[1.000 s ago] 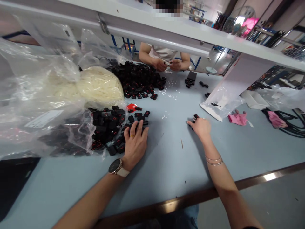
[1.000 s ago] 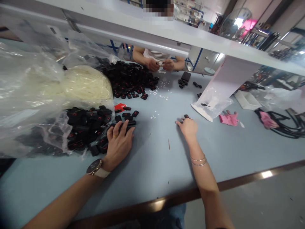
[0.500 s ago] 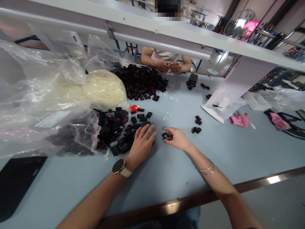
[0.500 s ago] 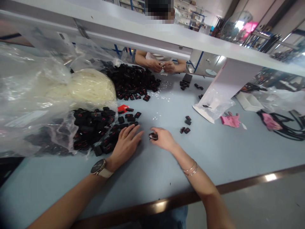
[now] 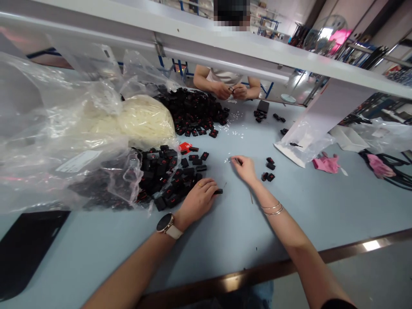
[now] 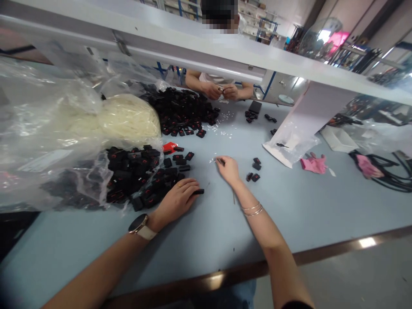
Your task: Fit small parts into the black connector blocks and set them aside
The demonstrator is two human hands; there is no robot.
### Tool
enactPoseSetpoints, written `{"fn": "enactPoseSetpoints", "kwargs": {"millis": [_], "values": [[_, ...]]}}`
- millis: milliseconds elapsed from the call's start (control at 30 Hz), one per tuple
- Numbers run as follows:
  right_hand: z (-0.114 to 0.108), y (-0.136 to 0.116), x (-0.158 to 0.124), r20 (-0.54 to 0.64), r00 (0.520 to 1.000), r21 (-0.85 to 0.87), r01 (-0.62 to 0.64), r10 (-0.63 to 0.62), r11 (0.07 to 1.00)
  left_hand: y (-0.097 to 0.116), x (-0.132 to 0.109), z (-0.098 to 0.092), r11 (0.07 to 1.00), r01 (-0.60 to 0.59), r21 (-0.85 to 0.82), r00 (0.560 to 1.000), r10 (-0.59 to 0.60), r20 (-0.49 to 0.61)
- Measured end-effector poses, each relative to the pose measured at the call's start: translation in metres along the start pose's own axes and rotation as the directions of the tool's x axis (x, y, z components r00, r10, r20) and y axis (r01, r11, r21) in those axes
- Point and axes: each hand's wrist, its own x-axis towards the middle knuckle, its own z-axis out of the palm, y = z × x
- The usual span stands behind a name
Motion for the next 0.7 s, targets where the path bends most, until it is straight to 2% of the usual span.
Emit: {"fn": "enactPoseSetpoints", "kwargs": {"millis": [33,100,167,700], "values": [[-0.001,0.003,0.006,-0.026,1.0,-0.11,-0.019,0.016,0.994,0.0,0.0,0.0,1.0,-0.001,-0.006,1.0,0.001,0.009],[-0.001,0.008,0.013,0.006,1.0,-0.277,-0.021,0.023,0.961,0.0,0.0,0.0,1.0,0.01,-0.014,0.999,-0.009,0.033],[0.001,0.011,0.014,0.061,0.998,-0.351,0.004,0.019,0.937,0.0,-0.001,0.0,0.999,0.032,-0.016,0.998,-0.032,0.051],[0.008,0.015,0.01,0.09,0.993,-0.362,0.1,-0.072,0.927,-0.002,-0.003,0.0,0.997,0.072,-0.021,0.995,-0.071,0.069]]}}
